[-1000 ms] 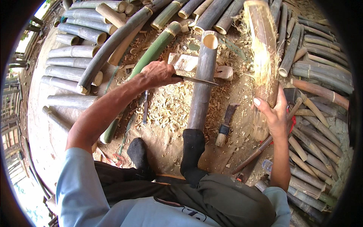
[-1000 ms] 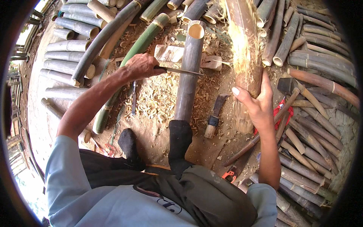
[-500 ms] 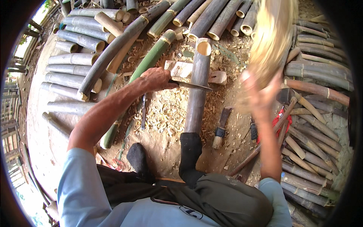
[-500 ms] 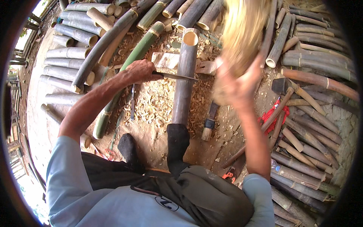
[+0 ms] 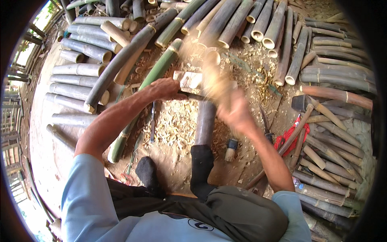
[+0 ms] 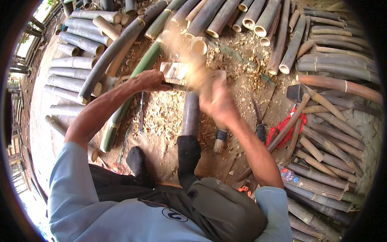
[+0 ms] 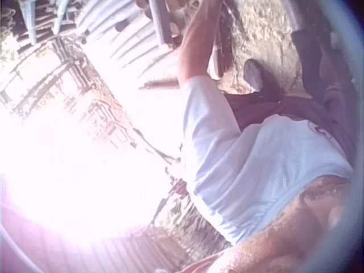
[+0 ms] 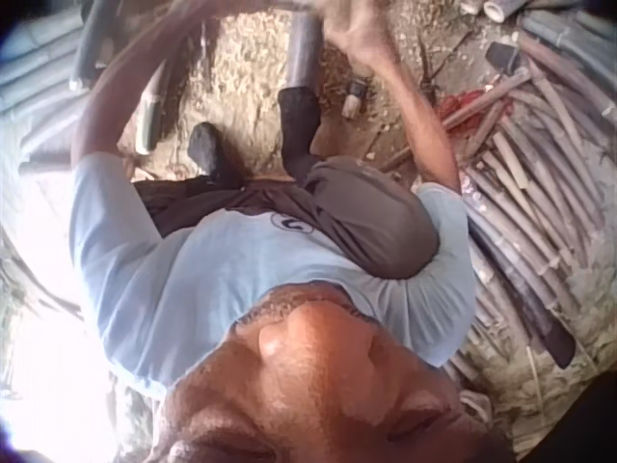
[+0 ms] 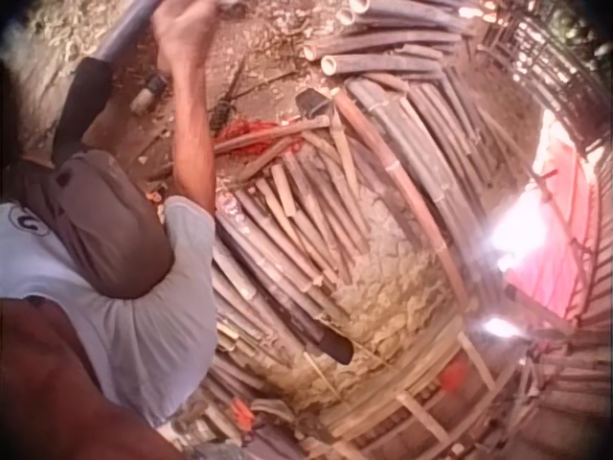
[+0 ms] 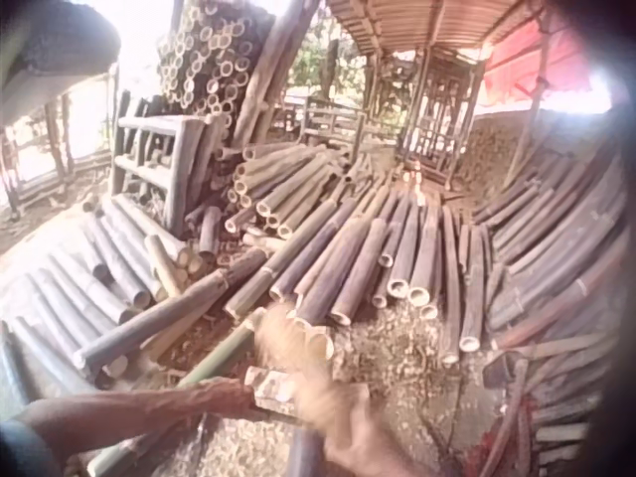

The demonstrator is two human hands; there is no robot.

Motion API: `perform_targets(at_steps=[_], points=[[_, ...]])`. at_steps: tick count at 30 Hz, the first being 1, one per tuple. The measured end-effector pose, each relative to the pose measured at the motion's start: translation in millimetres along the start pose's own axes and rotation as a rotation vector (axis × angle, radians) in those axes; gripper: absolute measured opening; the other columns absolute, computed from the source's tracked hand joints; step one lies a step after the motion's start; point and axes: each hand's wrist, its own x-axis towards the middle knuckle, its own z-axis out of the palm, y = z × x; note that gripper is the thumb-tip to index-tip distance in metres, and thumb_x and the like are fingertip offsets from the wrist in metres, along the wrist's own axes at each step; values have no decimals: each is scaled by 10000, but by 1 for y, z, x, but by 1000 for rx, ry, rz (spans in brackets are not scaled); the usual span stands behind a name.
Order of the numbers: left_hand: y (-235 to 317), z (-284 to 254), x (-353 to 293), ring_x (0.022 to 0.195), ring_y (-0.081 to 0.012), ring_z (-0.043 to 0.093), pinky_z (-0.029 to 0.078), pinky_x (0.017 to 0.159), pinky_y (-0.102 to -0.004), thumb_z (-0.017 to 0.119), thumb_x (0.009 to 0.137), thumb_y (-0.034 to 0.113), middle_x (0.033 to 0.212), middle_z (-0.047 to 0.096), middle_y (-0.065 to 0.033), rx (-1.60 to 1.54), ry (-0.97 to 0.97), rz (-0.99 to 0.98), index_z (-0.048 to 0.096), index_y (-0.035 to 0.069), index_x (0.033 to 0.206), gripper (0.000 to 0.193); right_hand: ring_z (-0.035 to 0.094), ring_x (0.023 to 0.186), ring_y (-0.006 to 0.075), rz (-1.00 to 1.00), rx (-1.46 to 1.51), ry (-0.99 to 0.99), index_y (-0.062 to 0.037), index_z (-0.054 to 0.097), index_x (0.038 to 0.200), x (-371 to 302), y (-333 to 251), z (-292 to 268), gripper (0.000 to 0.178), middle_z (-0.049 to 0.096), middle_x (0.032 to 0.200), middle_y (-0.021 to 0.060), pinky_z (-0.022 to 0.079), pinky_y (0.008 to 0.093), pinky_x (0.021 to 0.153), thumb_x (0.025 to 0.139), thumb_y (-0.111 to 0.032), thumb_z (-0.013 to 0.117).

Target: The person carves holes into a bamboo pole using a knife and a piece of wood as a mallet, then uses a smaller tool to refine the edges of the carved holes.

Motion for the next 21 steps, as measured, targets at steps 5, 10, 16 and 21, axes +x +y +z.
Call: perform_targets(at_steps=[5,10,16,21], points=[[-10,-6,12,499,-134,570,440,463,-332,663,866,643,600,629,-35,-276,-272,-105,736,37,770,617,635,1052,326,190,-238,-286,73,430,1331,27,2,-29,761,607,1143,222,533,406,949,806,-358,774],[-27,-9,17,527,-153,564,455,486,-307,714,884,504,712,691,-66,-503,-459,-230,772,67,885,441,679,706,204,133,534,-23,13,493,1285,11,-33,-60,645,650,971,145,619,331,620,795,-326,739],[21,8,-23,577,-184,624,542,579,-389,636,951,433,667,639,-70,73,97,-107,701,60,816,402,678,671,216,266,819,-46,6,522,1195,-25,22,-65,508,656,889,137,610,366,606,797,-268,681],[53,40,-72,788,-286,638,521,710,-442,772,779,347,851,583,-77,128,685,173,589,115,979,357,680,669,222,358,791,30,4,519,1171,-43,38,-63,465,655,872,143,609,367,588,797,-225,674]])
